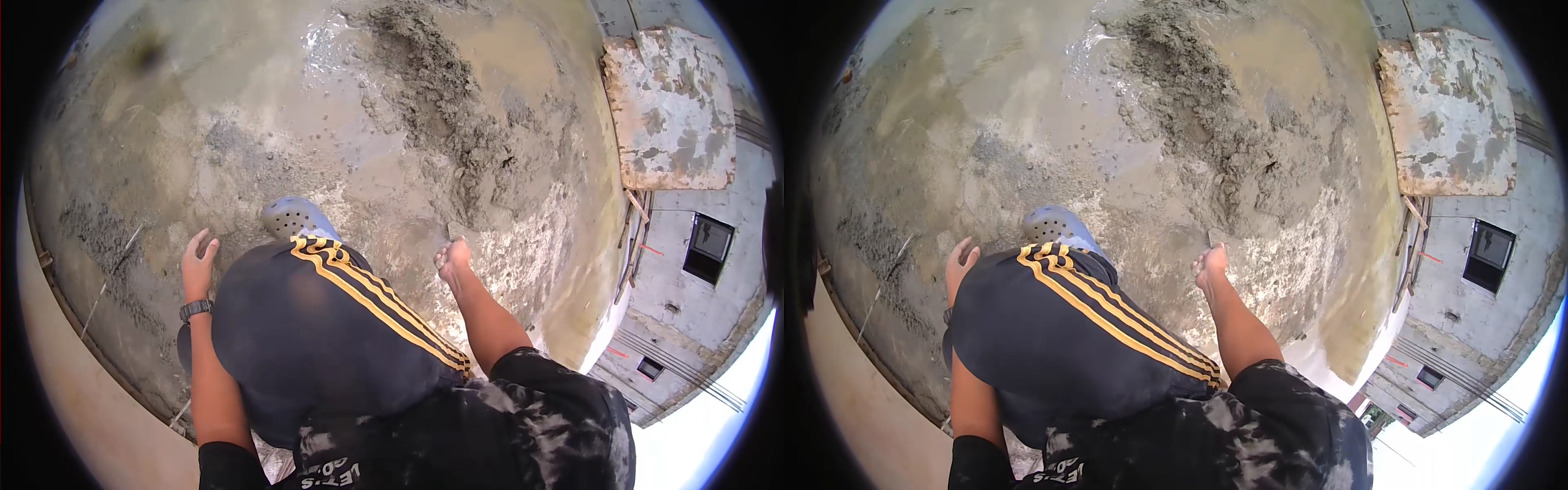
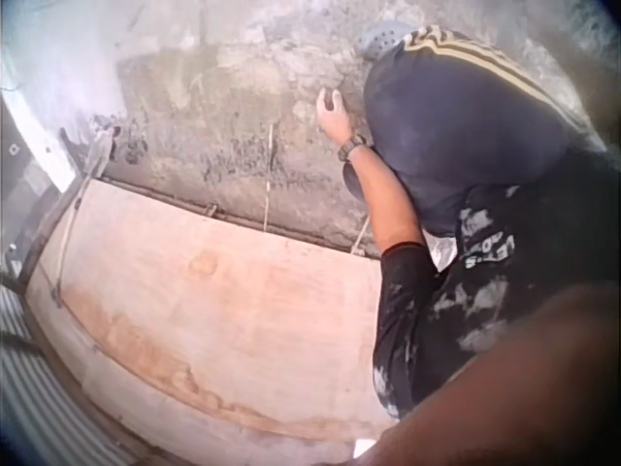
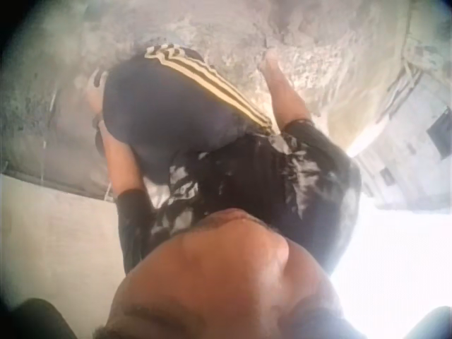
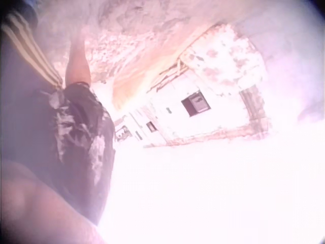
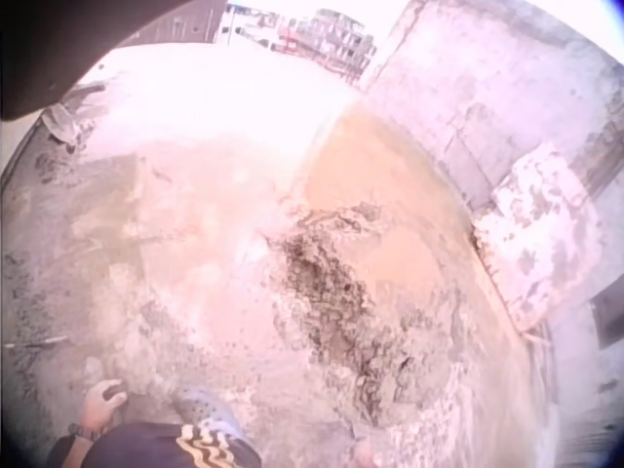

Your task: The person applies mortar to a wall using a trowel, spreading and smoothing the mixture across the vertical surface while crouching.

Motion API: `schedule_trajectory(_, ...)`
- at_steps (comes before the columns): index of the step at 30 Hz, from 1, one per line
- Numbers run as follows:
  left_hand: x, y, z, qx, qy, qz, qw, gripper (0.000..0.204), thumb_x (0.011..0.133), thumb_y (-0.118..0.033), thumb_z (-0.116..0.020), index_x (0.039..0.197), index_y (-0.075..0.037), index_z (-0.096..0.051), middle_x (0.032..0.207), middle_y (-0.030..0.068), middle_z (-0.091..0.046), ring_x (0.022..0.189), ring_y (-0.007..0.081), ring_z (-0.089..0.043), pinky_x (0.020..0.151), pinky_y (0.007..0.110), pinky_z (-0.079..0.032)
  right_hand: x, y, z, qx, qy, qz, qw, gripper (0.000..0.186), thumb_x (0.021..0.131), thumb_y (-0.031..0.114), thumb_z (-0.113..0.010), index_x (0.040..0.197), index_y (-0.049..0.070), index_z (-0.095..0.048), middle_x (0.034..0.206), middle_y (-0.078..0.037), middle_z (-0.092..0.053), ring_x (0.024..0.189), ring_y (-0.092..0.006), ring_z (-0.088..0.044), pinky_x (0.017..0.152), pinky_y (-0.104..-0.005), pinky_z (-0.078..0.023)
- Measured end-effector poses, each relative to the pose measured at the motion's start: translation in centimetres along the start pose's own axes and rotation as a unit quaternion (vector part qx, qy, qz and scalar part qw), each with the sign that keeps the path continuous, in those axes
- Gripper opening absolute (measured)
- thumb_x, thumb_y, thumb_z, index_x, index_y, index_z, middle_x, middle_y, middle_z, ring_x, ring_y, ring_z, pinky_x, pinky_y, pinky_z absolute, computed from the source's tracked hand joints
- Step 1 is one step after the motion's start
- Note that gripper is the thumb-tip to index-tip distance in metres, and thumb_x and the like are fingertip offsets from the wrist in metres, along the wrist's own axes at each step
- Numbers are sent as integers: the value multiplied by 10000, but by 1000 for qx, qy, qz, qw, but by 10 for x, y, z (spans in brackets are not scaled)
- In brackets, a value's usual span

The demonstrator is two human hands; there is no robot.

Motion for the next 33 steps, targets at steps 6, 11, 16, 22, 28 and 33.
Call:
schedule_trajectory(6,15,-23,-24,-9,38,-42,998,499,988,-215,-710,1392,53,-595,1372,235,-648,1278,291,-635,1080,379,-494,18,102,-92,143,215,19,966,492,1093,549,-385,805,159,-469,622,20,-420,483,-125,-418,425,-293,-364)
schedule_trajectory(11,17,-19,0,3,22,-43,999,497,989,-218,-711,1387,58,-599,1361,228,-656,1279,280,-634,1080,380,-493,-36,84,-71,42,160,86,982,416,1090,496,-448,862,150,-482,640,18,-453,478,-124,-415,419,-308,-373)
schedule_trajectory(16,20,-29,-50,-2,58,-52,997,500,988,-225,-715,1381,62,-602,1360,228,-656,1274,275,-636,1076,383,-496,-37,180,27,-434,-292,496,693,398,1011,335,-585,1196,-15,-547,1019,-233,-709,923,-408,-712,810,-535,-564)
schedule_trajectory(22,-4,-14,-2,9,28,-9,1000,519,990,-235,-713,1396,61,-586,1375,237,-643,1281,292,-629,1079,386,-493,-28,154,20,-578,-175,382,699,541,974,281,-601,1377,-56,-473,1219,-303,-674,1128,-478,-657,966,-550,-515)
schedule_trajectory(28,2,-10,-34,-40,63,-21,997,531,999,-251,-699,1413,56,-570,1396,238,-629,1285,292,-624,1081,388,-491,69,191,44,-664,-134,338,654,491,988,345,-573,1254,-64,-623,1181,-317,-687,1110,-496,-655,963,-532,-521)
schedule_trajectory(33,-2,-6,-15,-55,53,-15,997,518,996,-245,-702,1406,48,-582,1393,223,-633,1282,279,-626,1083,382,-490,12,170,72,-554,-126,463,680,558,1015,448,-567,1196,-78,-616,1030,-335,-702,1022,-511,-668,900,-554,-517)
Point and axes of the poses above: each hand's wrist, its own x-axis towards the middle knuckle, its own z-axis out of the back of the hand, y = z × x, the point moved 10 cm from there along x, towards the middle knuckle
